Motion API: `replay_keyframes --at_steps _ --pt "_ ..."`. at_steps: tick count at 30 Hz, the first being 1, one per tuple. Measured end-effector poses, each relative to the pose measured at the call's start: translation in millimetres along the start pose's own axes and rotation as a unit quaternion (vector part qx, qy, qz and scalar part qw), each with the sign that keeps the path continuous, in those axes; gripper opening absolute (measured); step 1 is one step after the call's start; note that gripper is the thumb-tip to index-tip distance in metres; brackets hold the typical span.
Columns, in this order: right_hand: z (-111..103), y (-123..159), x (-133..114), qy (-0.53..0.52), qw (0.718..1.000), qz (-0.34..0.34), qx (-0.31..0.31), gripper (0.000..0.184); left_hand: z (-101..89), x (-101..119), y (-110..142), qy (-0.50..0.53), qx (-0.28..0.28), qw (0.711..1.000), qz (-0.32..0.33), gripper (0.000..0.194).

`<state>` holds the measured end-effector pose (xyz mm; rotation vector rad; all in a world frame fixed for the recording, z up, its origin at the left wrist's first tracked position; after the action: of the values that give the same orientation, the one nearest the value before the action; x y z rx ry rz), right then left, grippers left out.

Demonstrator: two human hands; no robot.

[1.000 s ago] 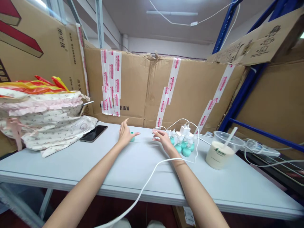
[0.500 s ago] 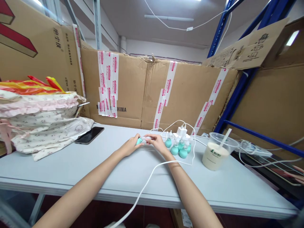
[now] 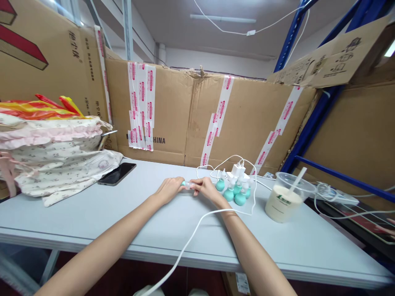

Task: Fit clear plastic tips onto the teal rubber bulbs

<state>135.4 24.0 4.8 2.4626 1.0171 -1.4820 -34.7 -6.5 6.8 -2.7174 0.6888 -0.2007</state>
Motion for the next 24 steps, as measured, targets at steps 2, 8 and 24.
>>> replay_keyframes --at_steps 2,8,24 --pt "2 0 4 -0.004 1.000 -0.001 -0.015 0.031 -1.6 2 0 -0.021 -0.017 1.000 0.014 0.033" --pt "7 3 4 -0.009 0.999 0.006 -0.048 0.034 -2.0 2 0 -0.048 -0.057 0.995 0.060 0.038" --pt "8 4 -10 -0.021 1.000 -0.007 -0.014 0.030 -5.5 13 -2 -0.079 -0.055 0.995 0.028 0.045"
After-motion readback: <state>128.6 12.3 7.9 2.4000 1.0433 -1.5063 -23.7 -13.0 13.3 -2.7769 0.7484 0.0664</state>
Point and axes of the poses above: each hand's wrist, its own y-axis away from the middle knuckle, its own z-axis out of the palm, x = y × z, the point moved 2 cm from there along -y, towards the middle knuckle, and after that the axes turned 3 degrees about -x, right-handed, at the moved point
